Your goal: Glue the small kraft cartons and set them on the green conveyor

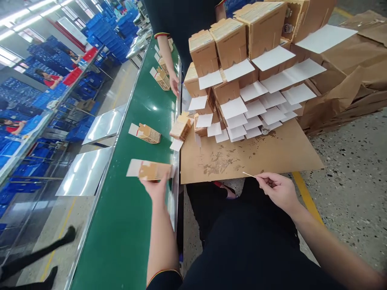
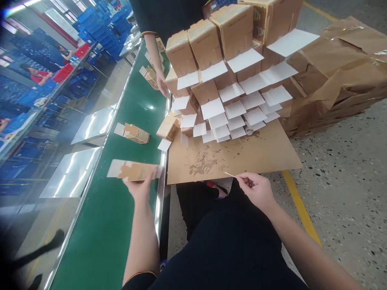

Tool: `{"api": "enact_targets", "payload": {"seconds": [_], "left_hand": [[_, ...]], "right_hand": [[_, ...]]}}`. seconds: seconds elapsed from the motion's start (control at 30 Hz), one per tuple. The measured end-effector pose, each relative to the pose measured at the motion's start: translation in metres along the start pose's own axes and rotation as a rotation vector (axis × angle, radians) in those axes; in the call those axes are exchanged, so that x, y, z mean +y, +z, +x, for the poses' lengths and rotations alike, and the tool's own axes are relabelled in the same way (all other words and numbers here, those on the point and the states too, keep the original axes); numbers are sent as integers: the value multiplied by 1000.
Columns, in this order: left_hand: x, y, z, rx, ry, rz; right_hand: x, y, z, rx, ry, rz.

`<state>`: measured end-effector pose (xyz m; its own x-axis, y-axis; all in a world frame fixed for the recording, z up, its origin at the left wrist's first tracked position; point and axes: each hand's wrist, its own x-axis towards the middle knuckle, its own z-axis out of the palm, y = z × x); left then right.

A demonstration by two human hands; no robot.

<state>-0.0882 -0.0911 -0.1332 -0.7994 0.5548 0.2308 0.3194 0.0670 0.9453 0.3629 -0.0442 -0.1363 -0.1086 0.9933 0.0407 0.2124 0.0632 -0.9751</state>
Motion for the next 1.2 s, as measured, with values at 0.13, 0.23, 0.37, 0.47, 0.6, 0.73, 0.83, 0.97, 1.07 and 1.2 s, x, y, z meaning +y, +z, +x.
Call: {"api": "enact_targets", "payload": {"seconds": [0.13, 0.23, 0.37, 0.47, 0.6, 0.73, 0.83, 0.97, 1.07, 1.2], "left_hand": [[-22, -57, 43, 103, -139, 81], [-34, -68, 46, 114, -157, 132], [-46, -59, 42, 77, -150, 155], [-54, -56, 45, 53, -137, 163], [-59, -56, 54, 37, -150, 206], [-53, -46, 69, 54, -186, 218], [-42, -39, 72, 31, -222, 198], [-23, -45, 50, 200, -181, 295], [-4, -32, 42, 281, 43, 321], [34, 64, 65, -132, 188, 219]], "right_hand": [[-3, -1, 8, -21, -24, -10], [-6, 1, 13, -30, -33, -16], [-9, 6, 15, -58, -19, -19], [-12, 12, 15, -100, -27, -32], [-17, 19, 19, -139, -75, -54], [-20, 20, 28, -139, -99, -45], [-18, 12, 32, -99, -86, -50], [-10, -15, 24, 81, 10, -86], [-8, -37, 17, 242, 66, -108], [-13, -45, 22, 284, 95, -124]]}}
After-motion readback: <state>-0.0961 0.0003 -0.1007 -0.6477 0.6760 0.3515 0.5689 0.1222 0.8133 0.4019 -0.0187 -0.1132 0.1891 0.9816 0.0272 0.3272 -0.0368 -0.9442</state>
